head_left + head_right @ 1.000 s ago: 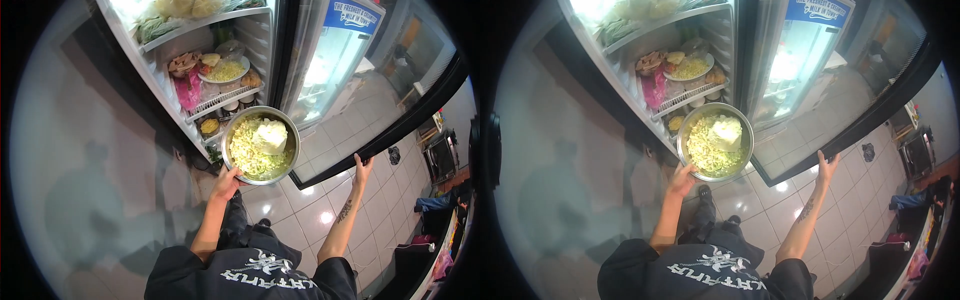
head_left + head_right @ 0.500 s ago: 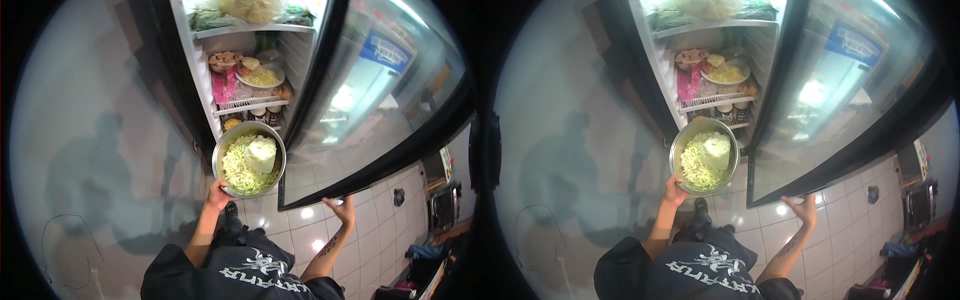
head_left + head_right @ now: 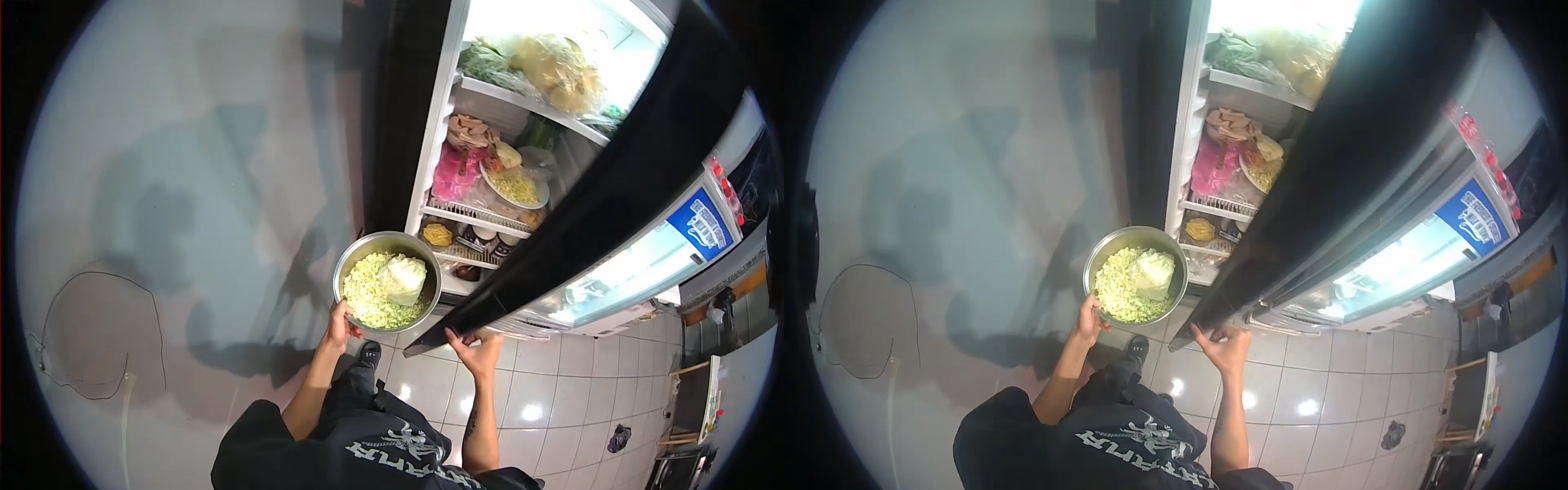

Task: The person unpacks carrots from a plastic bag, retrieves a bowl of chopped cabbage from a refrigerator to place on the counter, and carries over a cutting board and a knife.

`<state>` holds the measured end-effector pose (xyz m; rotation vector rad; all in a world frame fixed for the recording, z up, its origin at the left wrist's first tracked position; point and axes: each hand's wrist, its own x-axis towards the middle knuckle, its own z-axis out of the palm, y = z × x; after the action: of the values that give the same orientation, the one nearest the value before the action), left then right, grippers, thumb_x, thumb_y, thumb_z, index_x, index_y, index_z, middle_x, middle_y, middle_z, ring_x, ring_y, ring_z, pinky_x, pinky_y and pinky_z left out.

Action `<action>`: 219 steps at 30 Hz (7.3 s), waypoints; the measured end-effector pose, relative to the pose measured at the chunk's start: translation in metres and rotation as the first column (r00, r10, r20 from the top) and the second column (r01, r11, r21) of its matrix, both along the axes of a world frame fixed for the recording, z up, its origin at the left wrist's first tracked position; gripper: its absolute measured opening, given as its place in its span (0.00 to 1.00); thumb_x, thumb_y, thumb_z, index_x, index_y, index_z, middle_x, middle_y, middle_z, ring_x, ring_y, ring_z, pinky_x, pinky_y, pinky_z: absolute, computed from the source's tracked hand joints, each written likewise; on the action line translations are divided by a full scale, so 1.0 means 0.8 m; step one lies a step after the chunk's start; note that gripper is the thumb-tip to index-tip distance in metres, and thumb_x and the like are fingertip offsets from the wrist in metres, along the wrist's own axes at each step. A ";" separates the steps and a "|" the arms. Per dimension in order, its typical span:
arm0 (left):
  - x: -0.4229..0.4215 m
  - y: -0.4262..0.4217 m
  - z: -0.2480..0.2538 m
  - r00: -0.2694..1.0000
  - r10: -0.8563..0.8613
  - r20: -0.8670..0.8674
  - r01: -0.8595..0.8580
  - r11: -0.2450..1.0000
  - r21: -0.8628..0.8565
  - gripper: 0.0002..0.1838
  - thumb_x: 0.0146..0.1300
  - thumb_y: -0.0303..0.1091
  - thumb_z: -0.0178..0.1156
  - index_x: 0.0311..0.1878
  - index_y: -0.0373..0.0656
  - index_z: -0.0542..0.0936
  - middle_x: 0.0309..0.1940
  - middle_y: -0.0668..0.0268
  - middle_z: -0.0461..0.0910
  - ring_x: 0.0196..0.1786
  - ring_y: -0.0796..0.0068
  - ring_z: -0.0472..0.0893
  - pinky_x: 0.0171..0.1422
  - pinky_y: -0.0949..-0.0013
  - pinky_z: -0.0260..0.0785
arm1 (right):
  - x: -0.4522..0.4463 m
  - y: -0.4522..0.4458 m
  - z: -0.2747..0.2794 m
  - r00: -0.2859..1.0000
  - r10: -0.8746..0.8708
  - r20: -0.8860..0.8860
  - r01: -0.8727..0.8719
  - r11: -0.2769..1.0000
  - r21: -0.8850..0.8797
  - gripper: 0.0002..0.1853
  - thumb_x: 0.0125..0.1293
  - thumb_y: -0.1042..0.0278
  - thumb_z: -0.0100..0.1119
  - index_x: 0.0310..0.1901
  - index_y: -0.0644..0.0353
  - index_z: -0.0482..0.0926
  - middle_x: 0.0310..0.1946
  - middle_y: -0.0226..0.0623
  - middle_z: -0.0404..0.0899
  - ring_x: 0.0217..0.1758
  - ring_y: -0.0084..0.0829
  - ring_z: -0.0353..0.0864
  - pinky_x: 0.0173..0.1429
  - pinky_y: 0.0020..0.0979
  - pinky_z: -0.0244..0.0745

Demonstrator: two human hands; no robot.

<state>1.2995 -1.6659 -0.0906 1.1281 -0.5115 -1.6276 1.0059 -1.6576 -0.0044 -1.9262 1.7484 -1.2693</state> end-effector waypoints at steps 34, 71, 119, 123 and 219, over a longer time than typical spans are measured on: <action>0.117 -0.084 -0.110 0.993 -0.093 0.070 0.096 0.995 -0.033 0.07 0.55 0.38 0.51 0.31 0.48 0.65 0.14 0.72 0.63 0.13 0.81 0.64 0.17 0.69 0.65 | 0.182 -0.224 -0.040 0.997 0.056 0.049 -0.047 0.985 -0.167 0.20 0.58 0.53 0.66 0.32 0.67 0.83 0.36 0.55 0.81 0.41 0.50 0.82 0.42 0.39 0.74; -0.496 0.360 0.190 -0.836 -0.429 0.342 0.490 -0.864 0.116 0.34 0.56 0.35 0.53 0.69 0.46 0.62 0.27 0.69 0.70 0.21 0.82 0.66 0.25 0.76 0.63 | 0.078 0.656 0.138 -0.584 -0.676 0.451 0.583 0.037 0.811 0.24 0.69 0.56 0.46 0.44 0.76 0.77 0.34 0.38 0.80 0.37 0.27 0.75 0.43 0.32 0.72; -1.212 1.478 0.101 -0.991 0.016 -0.130 -0.004 -0.996 -0.094 0.31 0.69 0.51 0.50 0.72 0.52 0.57 0.56 0.60 0.73 0.53 0.66 0.77 0.58 0.62 0.68 | -0.666 1.666 -0.049 -0.640 0.305 0.705 0.358 -0.694 0.625 0.21 0.68 0.70 0.41 0.55 0.81 0.59 0.39 0.63 0.78 0.29 0.47 0.85 0.30 0.35 0.86; -1.229 1.545 0.080 -0.980 0.056 -0.189 -0.052 -0.998 -0.025 0.29 0.69 0.53 0.47 0.69 0.51 0.60 0.55 0.60 0.73 0.53 0.66 0.76 0.58 0.62 0.67 | -0.699 1.708 -0.052 -0.596 0.394 0.700 0.290 -0.707 0.645 0.24 0.69 0.68 0.41 0.57 0.80 0.52 0.42 0.65 0.75 0.32 0.49 0.85 0.33 0.37 0.87; -2.193 -0.393 0.120 0.324 -0.931 -0.169 0.946 0.322 0.037 0.11 0.70 0.44 0.53 0.41 0.47 0.74 0.39 0.68 0.77 0.40 0.78 0.74 0.47 0.71 0.68 | -1.927 -0.167 -0.016 0.095 -0.527 0.844 0.324 0.818 0.475 0.12 0.71 0.75 0.43 0.48 0.70 0.74 0.38 0.42 0.81 0.41 0.31 0.82 0.50 0.30 0.78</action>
<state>-0.4548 -1.9806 0.0053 0.7869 -1.1580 -2.7858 -0.5360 -1.7908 -0.0171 -0.0948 1.5126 -1.8006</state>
